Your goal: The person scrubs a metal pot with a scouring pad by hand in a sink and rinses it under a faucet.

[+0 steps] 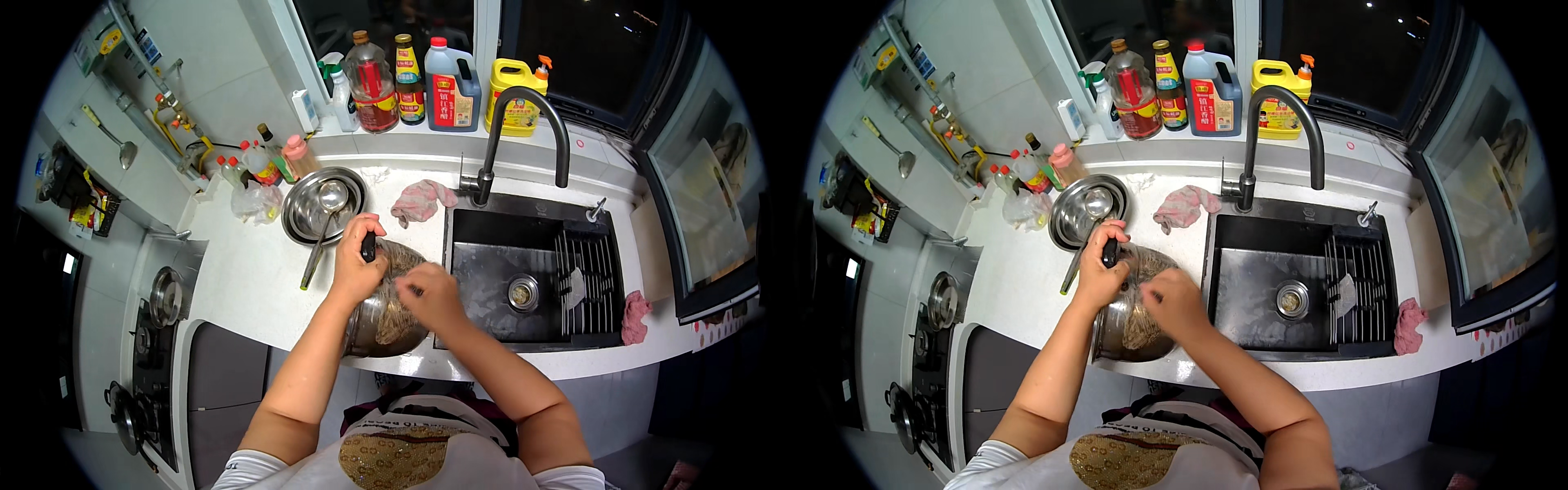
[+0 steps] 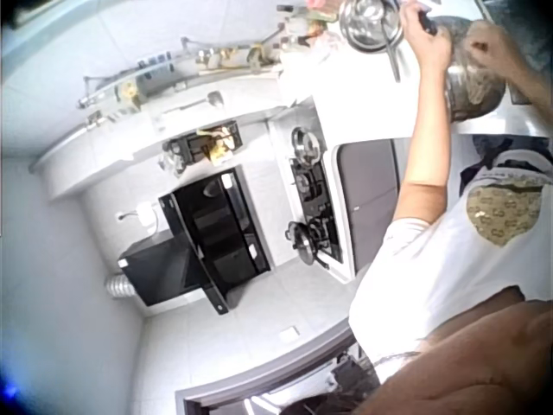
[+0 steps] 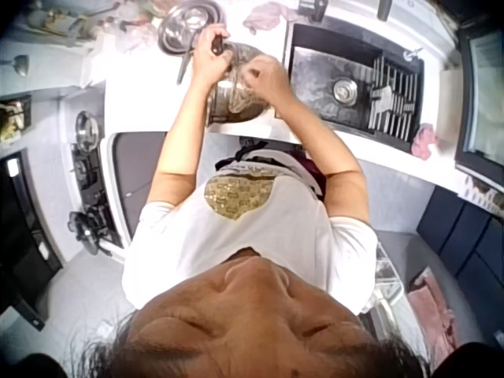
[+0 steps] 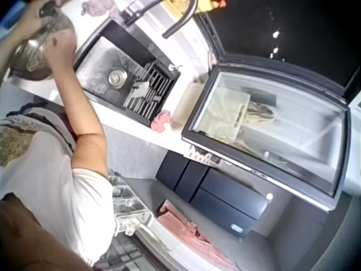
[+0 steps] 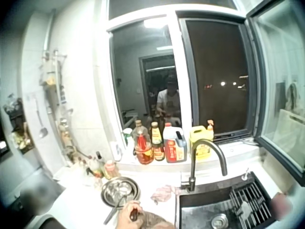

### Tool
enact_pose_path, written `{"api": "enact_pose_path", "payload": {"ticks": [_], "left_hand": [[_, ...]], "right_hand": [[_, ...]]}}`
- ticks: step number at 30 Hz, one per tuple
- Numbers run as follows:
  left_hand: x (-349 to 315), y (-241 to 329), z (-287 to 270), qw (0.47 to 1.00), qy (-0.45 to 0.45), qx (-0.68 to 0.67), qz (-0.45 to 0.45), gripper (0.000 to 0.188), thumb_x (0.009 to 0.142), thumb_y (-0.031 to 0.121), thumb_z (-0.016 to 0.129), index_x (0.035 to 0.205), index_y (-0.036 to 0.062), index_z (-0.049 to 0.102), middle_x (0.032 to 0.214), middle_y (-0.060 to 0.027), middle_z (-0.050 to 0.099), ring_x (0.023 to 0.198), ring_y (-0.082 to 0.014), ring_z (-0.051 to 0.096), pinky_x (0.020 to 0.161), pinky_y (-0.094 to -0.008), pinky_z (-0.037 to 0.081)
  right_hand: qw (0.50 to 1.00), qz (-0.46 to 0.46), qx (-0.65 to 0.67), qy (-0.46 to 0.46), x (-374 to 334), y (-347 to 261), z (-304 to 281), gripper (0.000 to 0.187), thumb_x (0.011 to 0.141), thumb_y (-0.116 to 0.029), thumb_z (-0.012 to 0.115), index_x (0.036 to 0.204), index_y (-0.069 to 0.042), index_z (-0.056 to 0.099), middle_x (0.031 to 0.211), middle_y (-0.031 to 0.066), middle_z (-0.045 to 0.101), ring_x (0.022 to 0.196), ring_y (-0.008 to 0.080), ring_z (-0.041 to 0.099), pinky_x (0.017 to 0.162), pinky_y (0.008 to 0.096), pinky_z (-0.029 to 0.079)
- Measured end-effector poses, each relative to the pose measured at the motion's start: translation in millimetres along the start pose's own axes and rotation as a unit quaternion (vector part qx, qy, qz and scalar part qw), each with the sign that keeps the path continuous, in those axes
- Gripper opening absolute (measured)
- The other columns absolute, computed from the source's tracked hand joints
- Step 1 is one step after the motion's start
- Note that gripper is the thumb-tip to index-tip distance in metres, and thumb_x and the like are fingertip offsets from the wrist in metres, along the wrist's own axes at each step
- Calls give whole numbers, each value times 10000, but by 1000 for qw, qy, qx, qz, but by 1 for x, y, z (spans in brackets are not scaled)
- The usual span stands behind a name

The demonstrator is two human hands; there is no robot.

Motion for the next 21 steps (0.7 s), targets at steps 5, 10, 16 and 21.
{"api": "enact_pose_path", "payload": {"ticks": [5,10,16,21], "left_hand": [[-1,6,0,1000,10,13,17,337,611,-71,547,918,65,519,1115,-160,541,1059,-322,539,920,-332,414],[-1,10,-1,1000,8,20,21,329,615,-72,548,913,64,516,1125,-147,540,1056,-311,545,916,-327,419],[-3,15,1,1000,-8,-21,7,342,599,-63,554,913,67,517,1123,-143,535,1039,-311,540,923,-322,403],[-12,5,3,998,-31,-45,-9,356,573,-49,555,909,64,519,1152,-153,525,1058,-300,527,930,-322,390]], "right_hand": [[999,30,-28,11,5,13,-6,58,735,-110,675,719,-54,683,749,114,635,743,313,599,693,397,488],[998,30,-48,6,4,11,-3,57,741,-115,674,727,-62,687,759,103,639,791,303,598,724,386,487],[994,83,-61,45,1,46,-11,58,765,-74,643,762,-47,694,790,99,634,799,302,595,736,380,487],[999,-26,-29,19,-16,-1,-2,113,776,-44,601,844,-51,691,858,101,628,851,295,576,738,380,484]]}}
Point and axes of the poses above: each hand's wrist, its own x-axis towards the middle knuckle, its own z-axis out of the palm, y = z × x, the point moved 6 cm from there along x, towards the middle knuckle
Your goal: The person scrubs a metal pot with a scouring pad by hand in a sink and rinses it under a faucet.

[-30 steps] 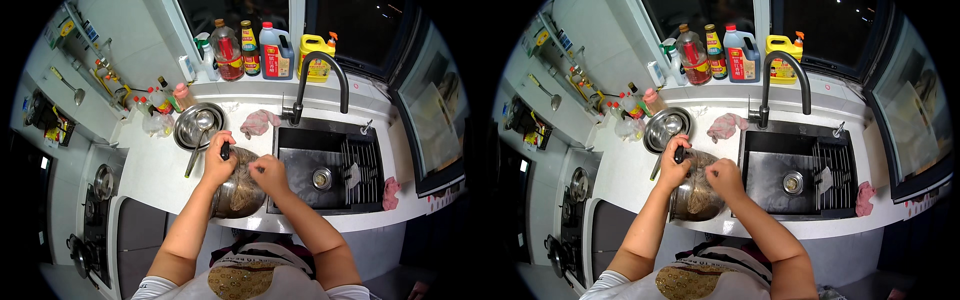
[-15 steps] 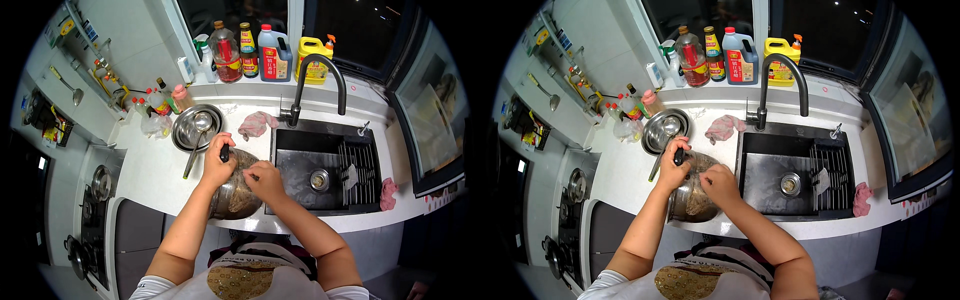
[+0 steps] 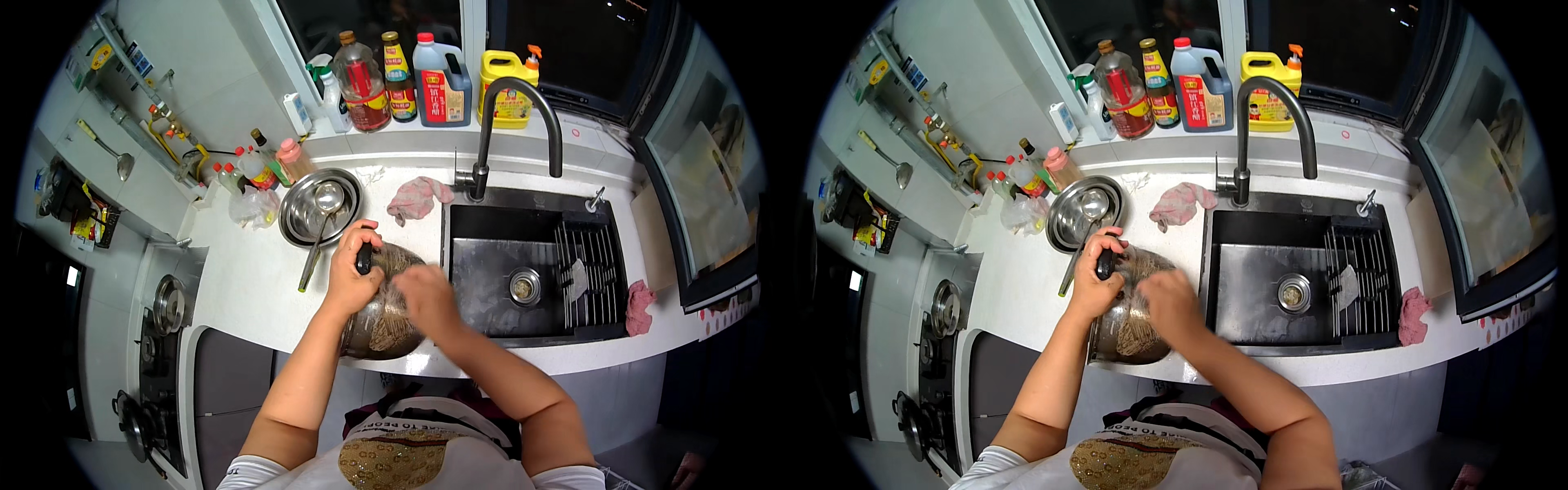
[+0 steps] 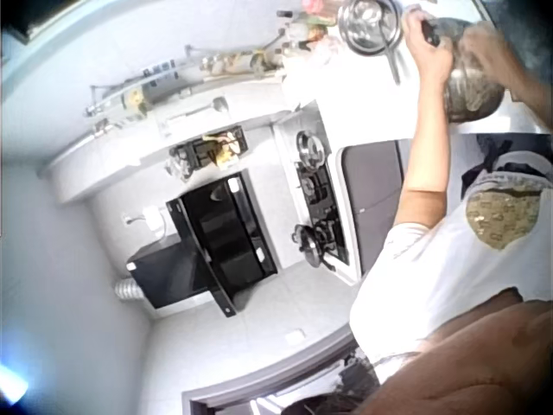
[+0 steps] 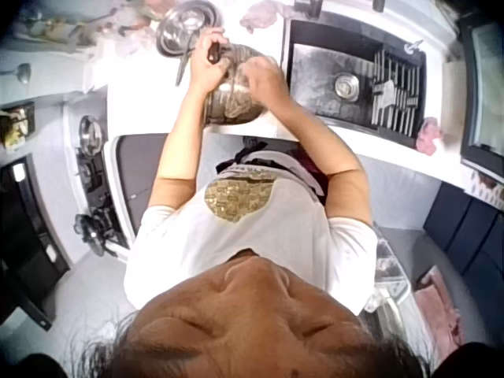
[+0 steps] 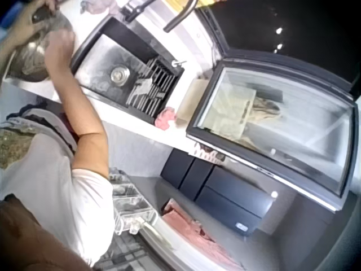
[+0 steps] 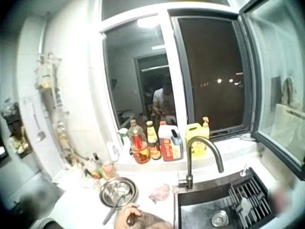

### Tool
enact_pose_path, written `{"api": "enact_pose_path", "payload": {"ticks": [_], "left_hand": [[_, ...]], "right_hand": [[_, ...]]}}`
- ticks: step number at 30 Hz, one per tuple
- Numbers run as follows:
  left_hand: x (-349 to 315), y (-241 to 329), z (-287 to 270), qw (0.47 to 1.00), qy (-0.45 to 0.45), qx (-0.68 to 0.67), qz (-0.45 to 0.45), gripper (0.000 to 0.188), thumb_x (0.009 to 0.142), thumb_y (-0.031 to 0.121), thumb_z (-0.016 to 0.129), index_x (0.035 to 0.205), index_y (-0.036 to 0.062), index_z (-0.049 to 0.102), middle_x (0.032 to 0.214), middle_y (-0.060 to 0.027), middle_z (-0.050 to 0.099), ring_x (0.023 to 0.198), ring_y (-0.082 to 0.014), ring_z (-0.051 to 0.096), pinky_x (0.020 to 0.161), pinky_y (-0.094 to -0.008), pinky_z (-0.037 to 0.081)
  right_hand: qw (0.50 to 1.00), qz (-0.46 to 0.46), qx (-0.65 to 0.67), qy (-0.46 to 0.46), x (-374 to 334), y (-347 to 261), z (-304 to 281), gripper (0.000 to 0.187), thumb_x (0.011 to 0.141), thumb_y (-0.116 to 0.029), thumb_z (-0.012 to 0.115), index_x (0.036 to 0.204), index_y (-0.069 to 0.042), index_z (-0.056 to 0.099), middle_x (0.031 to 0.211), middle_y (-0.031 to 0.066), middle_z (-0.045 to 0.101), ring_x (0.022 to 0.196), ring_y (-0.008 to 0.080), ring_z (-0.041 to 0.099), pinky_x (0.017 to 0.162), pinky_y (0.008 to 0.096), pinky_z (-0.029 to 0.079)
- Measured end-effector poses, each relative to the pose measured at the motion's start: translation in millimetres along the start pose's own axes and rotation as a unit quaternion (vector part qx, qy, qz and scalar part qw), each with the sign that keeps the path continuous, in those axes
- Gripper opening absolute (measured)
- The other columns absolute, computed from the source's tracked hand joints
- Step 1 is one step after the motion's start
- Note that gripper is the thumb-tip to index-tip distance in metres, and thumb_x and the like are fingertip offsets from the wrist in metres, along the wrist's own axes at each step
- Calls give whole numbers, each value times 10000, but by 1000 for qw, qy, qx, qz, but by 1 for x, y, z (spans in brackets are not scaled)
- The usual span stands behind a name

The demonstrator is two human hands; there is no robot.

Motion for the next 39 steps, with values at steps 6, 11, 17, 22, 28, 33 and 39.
{"api": "enact_pose_path", "payload": {"ticks": [6,11,17,22,28,33,39], "left_hand": [[-7,10,2,1000,-22,-9,14,363,571,-60,541,912,60,509,1162,-149,514,1029,-273,552,925,-324,403],[-13,21,4,998,-52,-16,42,374,570,-79,516,916,65,505,1197,-145,492,1011,-261,573,927,-352,426],[-23,28,8,997,-41,-23,68,361,577,-71,514,909,71,511,1195,-151,492,1026,-275,564,929,-364,426],[-30,33,11,996,-57,-19,61,338,591,-61,525,903,68,503,1221,-166,480,1067,-282,559,949,-379,415],[-33,26,1,996,-39,-49,58,308,615,-27,539,905,69,502,1245,-168,460,1071,-292,563,960,-406,411],[-31,26,2,996,-47,-39,69,299,633,19,549,926,64,510,1237,-179,461,1070,-293,563,957,-408,413],[-30,22,-1,996,-46,-44,59,345,586,-38,515,917,59,514,1238,-175,466,1068,-288,566,960,-392,410]], "right_hand": [[999,-49,12,-5,-3,-9,1,92,770,-36,597,812,-54,677,838,108,618,829,297,567,721,385,475],[999,6,-43,-7,14,19,3,87,779,-63,594,768,-79,680,807,70,592,803,280,555,733,401,453],[996,56,-60,28,21,14,5,57,767,-112,632,775,-93,684,755,74,574,804,286,551,746,406,425],[999,-3,-34,13,-9,-10,-5,86,756,-84,603,765,-109,685,770,49,569,796,259,545,744,391,412],[997,68,-31,-20,15,8,11,127,748,-66,589,770,-124,701,814,61,592,831,265,547,769,390,433],[983,120,-96,-97,26,30,26,133,752,-76,586,798,-123,702,825,68,596,871,275,546,784,391,436],[999,16,-25,25,-29,-34,1,91,768,-98,571,763,-95,662,821,97,593,862,298,551,766,408,435]]}}
Point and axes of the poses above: each hand's wrist, its own x-axis towards the middle knuckle, its own z-axis out of the palm, y = z × x, the point moved 6 cm from there along x, towards the middle knuckle
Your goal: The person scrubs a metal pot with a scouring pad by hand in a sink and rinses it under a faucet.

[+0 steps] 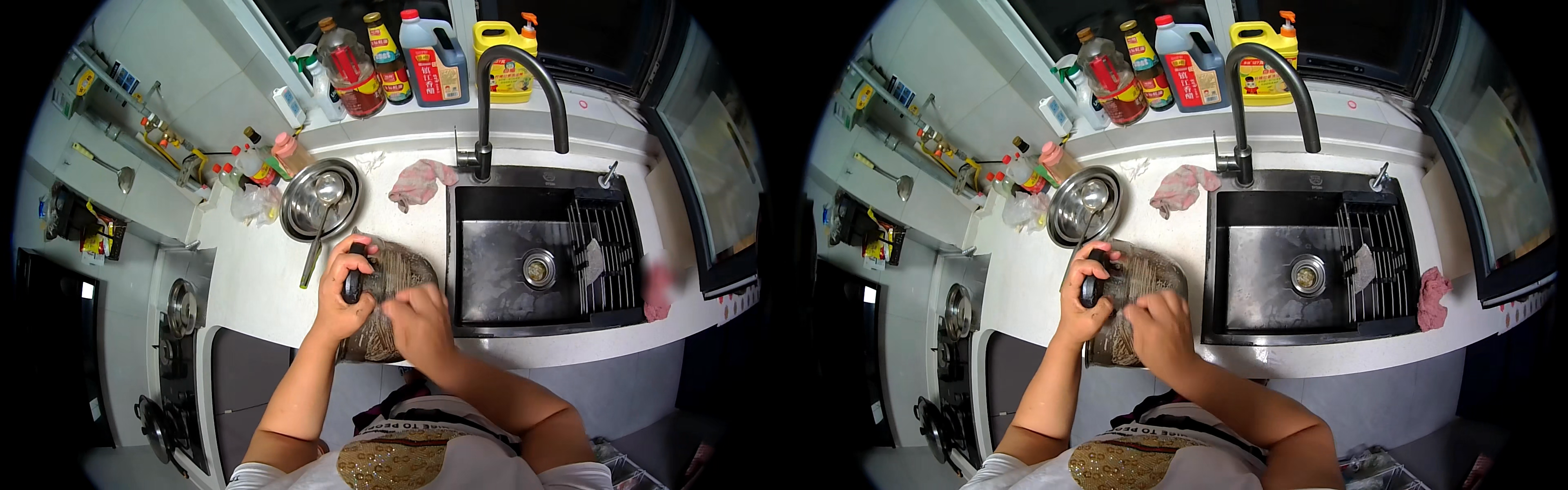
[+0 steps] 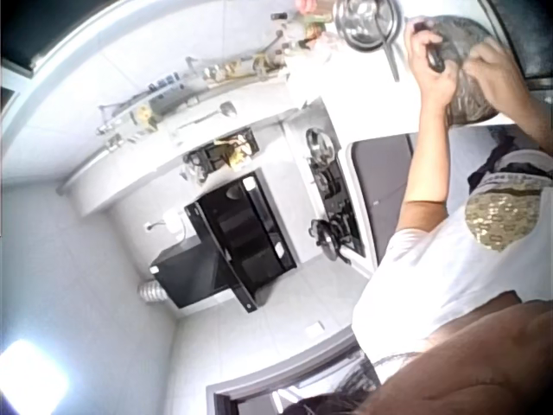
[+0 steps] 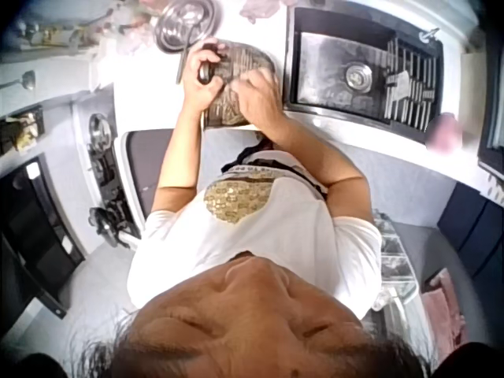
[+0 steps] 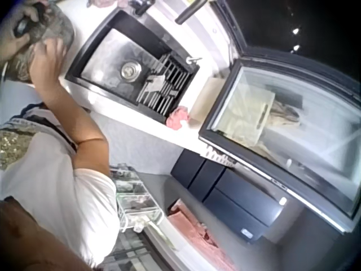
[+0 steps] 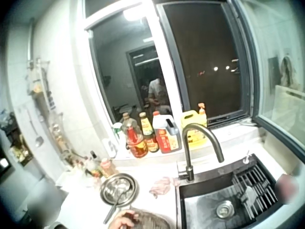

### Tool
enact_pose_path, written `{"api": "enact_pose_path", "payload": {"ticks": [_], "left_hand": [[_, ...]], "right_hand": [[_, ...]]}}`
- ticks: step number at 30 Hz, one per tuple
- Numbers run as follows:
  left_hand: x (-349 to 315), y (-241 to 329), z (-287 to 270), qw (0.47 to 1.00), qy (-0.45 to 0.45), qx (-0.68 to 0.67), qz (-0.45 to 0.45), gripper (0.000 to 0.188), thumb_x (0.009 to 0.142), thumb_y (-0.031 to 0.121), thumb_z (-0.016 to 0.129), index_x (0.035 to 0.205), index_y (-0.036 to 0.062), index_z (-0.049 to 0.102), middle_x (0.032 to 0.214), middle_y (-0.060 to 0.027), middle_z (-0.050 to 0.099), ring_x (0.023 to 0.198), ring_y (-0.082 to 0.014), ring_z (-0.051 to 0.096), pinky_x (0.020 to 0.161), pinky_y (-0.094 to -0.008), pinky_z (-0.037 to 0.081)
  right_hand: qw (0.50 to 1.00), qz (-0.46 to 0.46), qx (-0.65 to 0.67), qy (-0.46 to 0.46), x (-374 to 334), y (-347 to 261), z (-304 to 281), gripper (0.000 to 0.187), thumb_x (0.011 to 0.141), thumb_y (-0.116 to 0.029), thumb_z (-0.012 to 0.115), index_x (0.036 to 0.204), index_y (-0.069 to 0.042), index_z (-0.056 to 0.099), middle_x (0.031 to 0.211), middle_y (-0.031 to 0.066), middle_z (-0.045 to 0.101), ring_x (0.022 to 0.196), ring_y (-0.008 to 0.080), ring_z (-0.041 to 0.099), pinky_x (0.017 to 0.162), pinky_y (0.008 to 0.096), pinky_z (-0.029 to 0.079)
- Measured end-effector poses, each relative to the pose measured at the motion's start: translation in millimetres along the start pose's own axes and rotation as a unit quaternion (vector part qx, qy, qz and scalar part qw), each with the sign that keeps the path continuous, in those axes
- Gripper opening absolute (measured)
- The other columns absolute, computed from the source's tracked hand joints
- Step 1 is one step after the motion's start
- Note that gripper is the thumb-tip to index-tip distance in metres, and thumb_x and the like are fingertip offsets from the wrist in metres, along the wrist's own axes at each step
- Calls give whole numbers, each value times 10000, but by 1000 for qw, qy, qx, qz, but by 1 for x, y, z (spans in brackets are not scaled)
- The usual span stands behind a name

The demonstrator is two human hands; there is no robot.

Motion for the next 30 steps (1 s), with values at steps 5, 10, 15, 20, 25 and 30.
{"api": "enact_pose_path", "payload": {"ticks": [5,10,15,20,25,30], "left_hand": [[4,2,3,1000,10,1,-7,358,577,-60,507,914,62,511,1229,-170,472,1059,-284,570,956,-392,416],[4,-1,0,1000,16,4,-9,361,576,-62,508,916,62,513,1227,-169,475,1055,-278,571,953,-390,419],[3,-2,2,1000,15,3,-9,370,571,-66,504,918,62,515,1225,-166,477,1053,-276,571,950,-383,421],[5,2,2,1000,14,8,-10,368,571,-67,499,914,63,516,1218,-156,479,1053,-263,569,955,-374,416],[3,-1,2,1000,8,15,-7,369,573,-66,505,918,66,513,1215,-156,477,1052,-270,570,949,-377,422],[1,-2,3,1000,13,-3,-19,359,584,-52,514,924,65,513,1226,-154,471,1051,-267,565,952,-380,417]], "right_hand": [[995,67,-60,-30,49,42,17,52,755,-81,605,767,-90,655,796,76,565,831,270,538,737,389,428],[998,-52,-31,12,5,0,0,54,760,-66,605,793,-83,643,787,66,555,821,270,532,715,391,420],[997,-66,-30,4,26,13,1,114,744,-17,592,825,-79,643,832,54,559,833,271,530,714,379,424],[979,-191,-21,-75,28,23,1,123,754,-94,559,864,-54,597,885,49,558,884,252,525,788,374,428],[974,-213,1,-82,33,29,-1,123,744,-83,558,859,-77,600,890,45,559,889,253,526,775,382,432],[972,-209,37,-102,28,29,5,174,718,-59,592,882,-107,628,890,31,561,888,253,524,790,390,431]]}}
Point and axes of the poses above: each hand's wrist, its own x-axis towards the middle knuckle, its own z-axis out of the palm, y = z × x, the point moved 6 cm from there along x, towards the middle knuckle
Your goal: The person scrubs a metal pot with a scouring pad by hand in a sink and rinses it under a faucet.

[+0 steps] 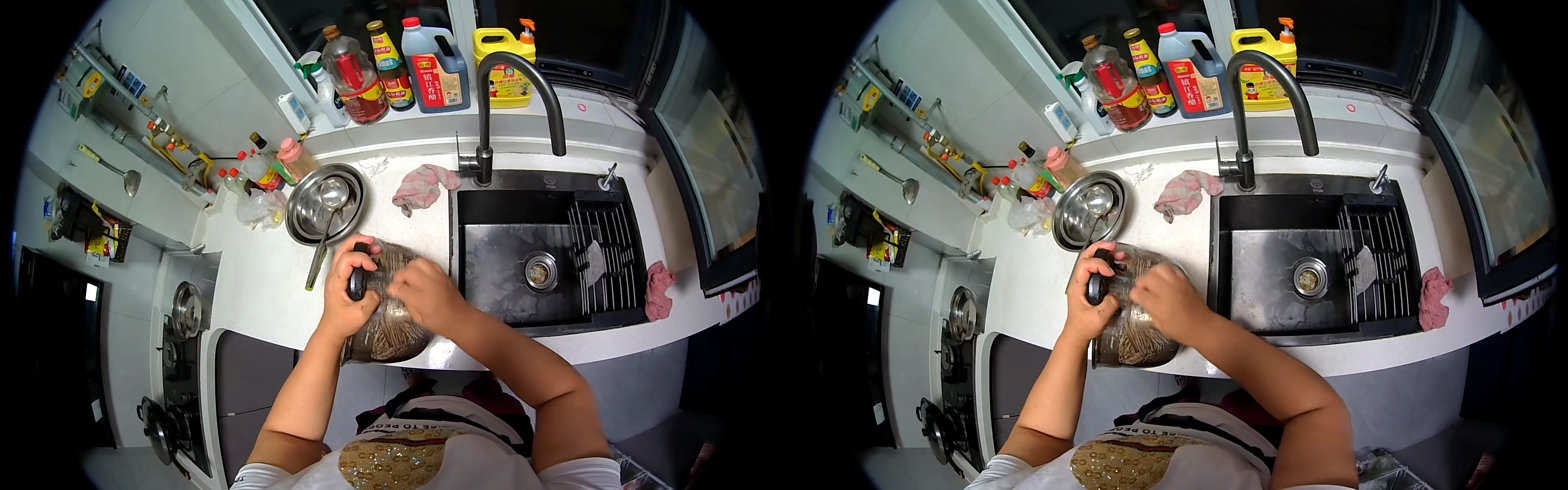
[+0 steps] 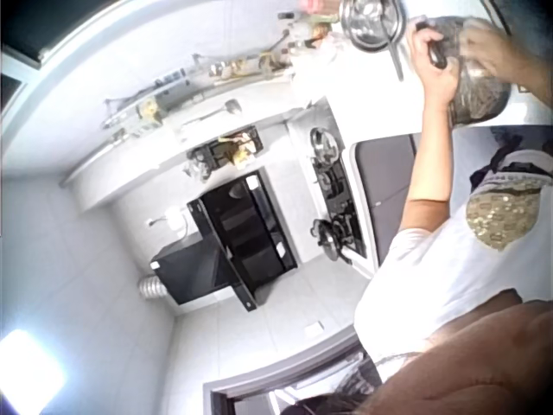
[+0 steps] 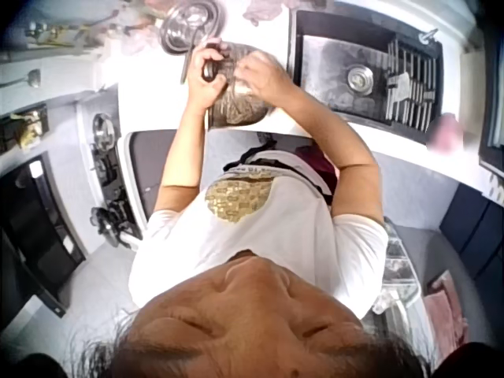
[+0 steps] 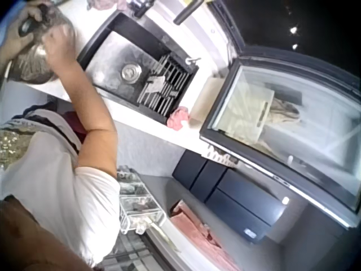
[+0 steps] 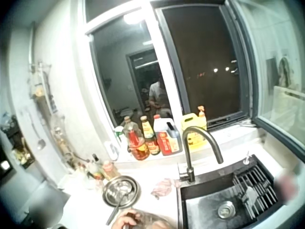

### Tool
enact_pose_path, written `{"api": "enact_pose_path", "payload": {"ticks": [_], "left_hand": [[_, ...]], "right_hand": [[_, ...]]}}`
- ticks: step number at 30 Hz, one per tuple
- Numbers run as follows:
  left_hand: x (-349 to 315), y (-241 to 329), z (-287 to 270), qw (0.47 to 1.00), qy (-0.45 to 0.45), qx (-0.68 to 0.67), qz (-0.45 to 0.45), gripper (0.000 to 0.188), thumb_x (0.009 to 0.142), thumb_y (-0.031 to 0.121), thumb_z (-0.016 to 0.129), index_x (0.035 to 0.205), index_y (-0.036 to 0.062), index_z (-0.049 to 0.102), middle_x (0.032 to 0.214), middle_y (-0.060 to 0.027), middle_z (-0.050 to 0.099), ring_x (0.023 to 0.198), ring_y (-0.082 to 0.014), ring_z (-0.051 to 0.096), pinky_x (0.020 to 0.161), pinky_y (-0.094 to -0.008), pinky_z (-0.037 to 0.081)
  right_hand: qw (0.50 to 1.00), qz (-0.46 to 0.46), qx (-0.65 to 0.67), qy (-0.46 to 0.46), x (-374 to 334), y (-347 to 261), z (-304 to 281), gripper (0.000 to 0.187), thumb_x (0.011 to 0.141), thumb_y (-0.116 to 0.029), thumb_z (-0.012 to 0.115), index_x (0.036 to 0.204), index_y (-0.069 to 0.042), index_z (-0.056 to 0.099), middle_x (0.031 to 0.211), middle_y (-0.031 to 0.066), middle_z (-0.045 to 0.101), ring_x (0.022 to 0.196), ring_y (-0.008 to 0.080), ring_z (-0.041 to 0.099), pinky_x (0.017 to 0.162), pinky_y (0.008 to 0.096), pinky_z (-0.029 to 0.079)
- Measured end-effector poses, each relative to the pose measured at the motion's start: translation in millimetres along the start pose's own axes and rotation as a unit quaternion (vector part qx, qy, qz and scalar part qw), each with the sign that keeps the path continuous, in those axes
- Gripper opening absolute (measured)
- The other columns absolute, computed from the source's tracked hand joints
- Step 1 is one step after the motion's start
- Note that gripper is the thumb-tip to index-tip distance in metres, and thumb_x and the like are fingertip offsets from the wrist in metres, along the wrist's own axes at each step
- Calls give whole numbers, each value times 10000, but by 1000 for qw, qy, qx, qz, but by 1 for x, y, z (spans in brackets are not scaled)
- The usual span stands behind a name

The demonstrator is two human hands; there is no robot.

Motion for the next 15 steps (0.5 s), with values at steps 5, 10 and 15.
{"api": "enact_pose_path", "payload": {"ticks": [5,10,15], "left_hand": [[6,-7,-3,1000,11,2,-8,362,572,-53,510,915,63,520,1214,-145,478,1053,-243,559,962,-369,404],[18,-10,-4,999,26,-2,-35,360,581,-69,502,918,55,523,1213,-136,482,1024,-224,561,952,-340,405],[22,-17,-6,999,30,6,-38,358,601,-74,524,939,45,516,1219,-143,480,1021,-230,573,939,-342,421]], "right_hand": [[988,135,37,61,0,28,-1,142,773,-103,628,899,-135,685,955,81,584,960,287,532,838,391,432],[944,324,34,54,-25,32,0,328,838,-127,623,1166,-106,626,1173,140,522,1083,303,513,957,393,389],[937,324,130,20,-41,4,-22,455,783,-11,624,1229,-83,573,1240,139,487,1034,290,560,920,362,436]]}}
Point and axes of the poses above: each hand's wrist, its own x-axis towards the middle knuckle, its own z-axis out of the palm, y = z × x, the point moved 6 cm from there along x, towards the middle knuckle
